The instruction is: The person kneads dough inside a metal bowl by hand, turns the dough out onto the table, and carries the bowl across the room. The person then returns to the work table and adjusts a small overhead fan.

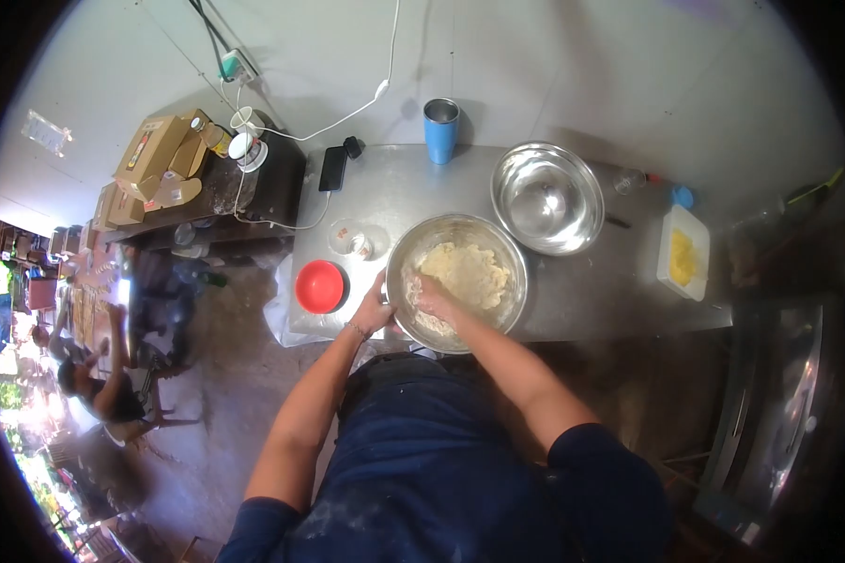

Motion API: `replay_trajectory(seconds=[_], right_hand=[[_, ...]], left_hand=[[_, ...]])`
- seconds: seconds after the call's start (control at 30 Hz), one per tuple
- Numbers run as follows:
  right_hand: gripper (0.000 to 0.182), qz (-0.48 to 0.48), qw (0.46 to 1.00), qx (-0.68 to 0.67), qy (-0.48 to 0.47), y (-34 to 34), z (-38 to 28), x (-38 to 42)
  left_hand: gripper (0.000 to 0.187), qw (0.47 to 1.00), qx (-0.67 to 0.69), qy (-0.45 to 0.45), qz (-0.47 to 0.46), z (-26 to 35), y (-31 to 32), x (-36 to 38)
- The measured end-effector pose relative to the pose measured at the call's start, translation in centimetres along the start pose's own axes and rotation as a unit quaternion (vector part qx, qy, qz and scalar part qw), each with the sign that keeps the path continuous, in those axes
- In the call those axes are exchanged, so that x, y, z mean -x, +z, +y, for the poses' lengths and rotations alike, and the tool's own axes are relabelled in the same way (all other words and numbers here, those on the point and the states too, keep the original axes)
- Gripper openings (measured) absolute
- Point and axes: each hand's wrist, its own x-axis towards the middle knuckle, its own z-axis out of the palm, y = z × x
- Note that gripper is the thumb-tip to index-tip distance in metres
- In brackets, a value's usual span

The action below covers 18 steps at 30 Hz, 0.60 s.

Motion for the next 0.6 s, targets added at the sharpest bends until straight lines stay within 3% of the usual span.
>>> replay_trajectory(seconds=[0.1, 0.13, 0.2, 0.3, 0.33, 0.43, 0.47, 0.53, 0.6], right_hand=[[0.058, 0.143, 0.977, -0.155, -0.012, 1.8, -0.5, -1.1], [0.058, 0.091, 0.996, -0.008, 0.013, 1.4, -2.2, -0.7], [0.059, -0.013, 0.958, 0.279, 0.069, 0.0, -5.6, 0.8], [0.048, -0.135, 0.911, 0.388, 0.043, -1.1, -5.6, 2.5], [0.036, -0.198, 0.885, 0.419, 0.054, -1.9, -5.7, 2.9], [0.027, -0.256, 0.837, 0.481, 0.054, -2.4, -7.4, 4.4], [0.031, -0.272, 0.837, 0.469, 0.070, -2.5, -9.1, 4.4], [0.038, -0.143, 0.956, 0.256, 0.019, -2.2, -6.9, 3.0], [0.047, -0.010, 1.000, 0.026, 0.001, -1.6, -3.5, 0.3]], left_hand=[[0.095, 0.999, -0.034, 0.003, 0.001, 0.2, -0.5, -0.6], [0.095, 1.000, -0.029, 0.002, 0.005, 0.1, -0.5, -0.7], [0.095, 1.000, -0.022, 0.001, 0.007, -0.8, -0.5, -0.4], [0.095, 0.999, -0.003, 0.028, 0.016, -2.0, -0.4, -1.6], [0.095, 0.999, 0.003, 0.032, 0.018, -2.4, -0.4, -1.4], [0.093, 0.999, -0.027, 0.025, 0.019, -1.5, -0.4, -1.0], [0.092, 0.999, -0.045, 0.018, 0.017, -1.0, -0.4, -0.7], [0.092, 0.999, -0.035, 0.022, 0.004, -1.2, -0.6, -1.2], [0.093, 0.999, -0.033, 0.029, 0.000, -2.2, -0.9, -1.7]])
